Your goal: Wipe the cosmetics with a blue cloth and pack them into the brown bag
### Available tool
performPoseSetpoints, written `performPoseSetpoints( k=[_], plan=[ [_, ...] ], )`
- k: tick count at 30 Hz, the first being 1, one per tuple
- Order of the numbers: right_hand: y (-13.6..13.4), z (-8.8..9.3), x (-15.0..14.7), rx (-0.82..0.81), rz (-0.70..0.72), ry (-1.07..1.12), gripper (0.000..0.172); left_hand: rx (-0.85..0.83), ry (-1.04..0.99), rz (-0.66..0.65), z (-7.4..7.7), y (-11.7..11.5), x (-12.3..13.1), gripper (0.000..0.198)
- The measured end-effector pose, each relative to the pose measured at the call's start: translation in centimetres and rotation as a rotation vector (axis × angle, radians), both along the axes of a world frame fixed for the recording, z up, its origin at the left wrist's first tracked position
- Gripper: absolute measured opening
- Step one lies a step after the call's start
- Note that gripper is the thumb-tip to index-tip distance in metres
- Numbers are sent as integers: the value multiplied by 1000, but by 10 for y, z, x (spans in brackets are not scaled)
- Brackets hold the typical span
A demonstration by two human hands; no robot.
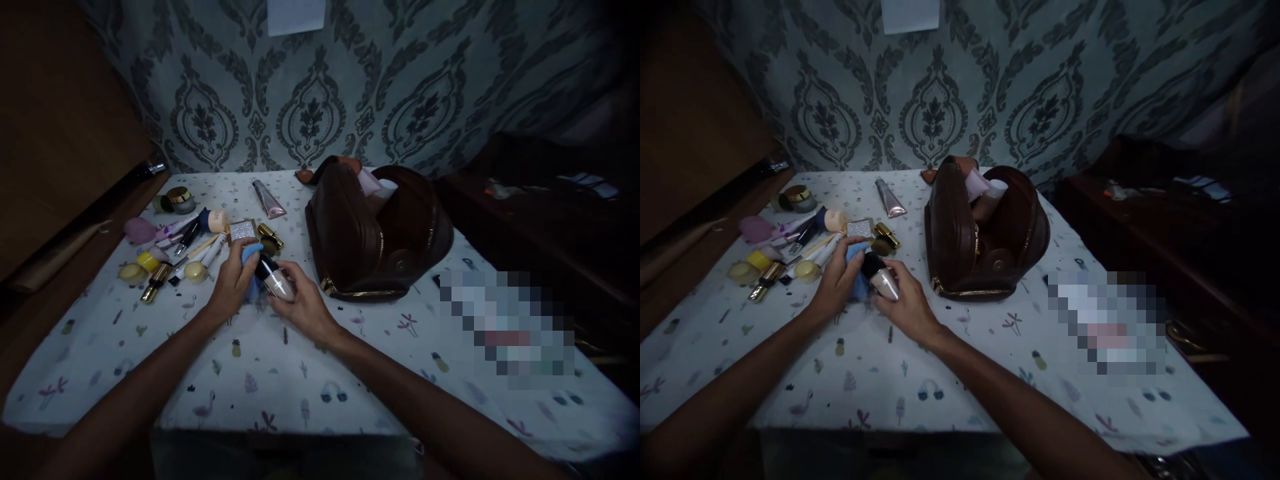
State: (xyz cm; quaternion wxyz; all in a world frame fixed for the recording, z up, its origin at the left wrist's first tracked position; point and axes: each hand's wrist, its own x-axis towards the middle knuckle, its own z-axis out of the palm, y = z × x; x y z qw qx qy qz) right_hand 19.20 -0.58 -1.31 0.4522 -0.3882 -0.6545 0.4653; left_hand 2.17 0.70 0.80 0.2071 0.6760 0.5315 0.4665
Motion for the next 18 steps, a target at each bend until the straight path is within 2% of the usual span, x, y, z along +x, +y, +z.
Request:
performPoseSetpoints(
  k=[3,6,10,14,18],
  plan=[
    [1,4,-1,-317,146,236,54,-27,-21,63,1,-1,-2,29],
    [0,10,-1,-502,219,440,45,0,22,84,5,-5,-1,28],
    [0,13,0,-634,251,569,42,80,150,126,8,-8,0,24],
    [0,10,-1,-721,236,640,43,154,204,195,4,-5,1,18],
    [1,9,-1,-760,232,689,41,251,228,145,3,-5,1,10]
  ],
)
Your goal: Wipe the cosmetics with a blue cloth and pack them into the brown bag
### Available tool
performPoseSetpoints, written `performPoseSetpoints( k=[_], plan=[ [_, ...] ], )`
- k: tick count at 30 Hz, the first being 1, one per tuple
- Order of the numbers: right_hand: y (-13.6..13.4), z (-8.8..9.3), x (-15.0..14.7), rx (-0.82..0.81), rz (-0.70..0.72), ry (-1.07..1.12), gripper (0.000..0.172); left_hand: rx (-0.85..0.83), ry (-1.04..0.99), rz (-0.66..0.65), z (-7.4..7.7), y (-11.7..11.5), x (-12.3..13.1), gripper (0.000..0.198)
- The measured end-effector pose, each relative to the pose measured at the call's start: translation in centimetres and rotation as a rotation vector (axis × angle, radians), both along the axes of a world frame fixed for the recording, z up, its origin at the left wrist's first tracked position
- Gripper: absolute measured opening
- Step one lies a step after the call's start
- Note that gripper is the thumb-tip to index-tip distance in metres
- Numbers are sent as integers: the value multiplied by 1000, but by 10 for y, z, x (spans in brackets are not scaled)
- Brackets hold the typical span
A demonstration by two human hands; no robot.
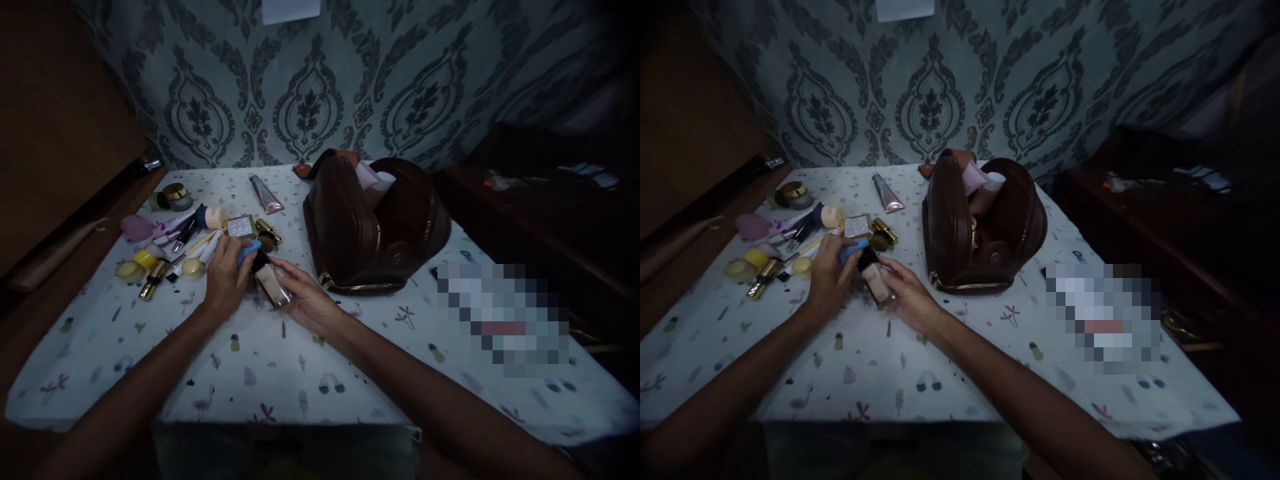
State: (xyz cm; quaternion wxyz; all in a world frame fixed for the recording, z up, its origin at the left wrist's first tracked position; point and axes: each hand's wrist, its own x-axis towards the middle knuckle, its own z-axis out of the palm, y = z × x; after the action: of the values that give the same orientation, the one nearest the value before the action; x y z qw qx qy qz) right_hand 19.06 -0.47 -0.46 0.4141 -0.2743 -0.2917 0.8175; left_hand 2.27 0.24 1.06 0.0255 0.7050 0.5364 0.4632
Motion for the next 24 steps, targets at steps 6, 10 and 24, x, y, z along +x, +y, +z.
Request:
performPoseSetpoints(
  k=[6,10,24],
  plan=[
    [3,-5,1,18,-73,3,34,79,127,-178,0,-5,3,16],
    [6,-8,2,51,-112,-7,28,109,197,-308,1,-10,5,17],
    [12,-3,6,9,-172,80,21,255,419,-518,3,-25,19,13]
  ],
)
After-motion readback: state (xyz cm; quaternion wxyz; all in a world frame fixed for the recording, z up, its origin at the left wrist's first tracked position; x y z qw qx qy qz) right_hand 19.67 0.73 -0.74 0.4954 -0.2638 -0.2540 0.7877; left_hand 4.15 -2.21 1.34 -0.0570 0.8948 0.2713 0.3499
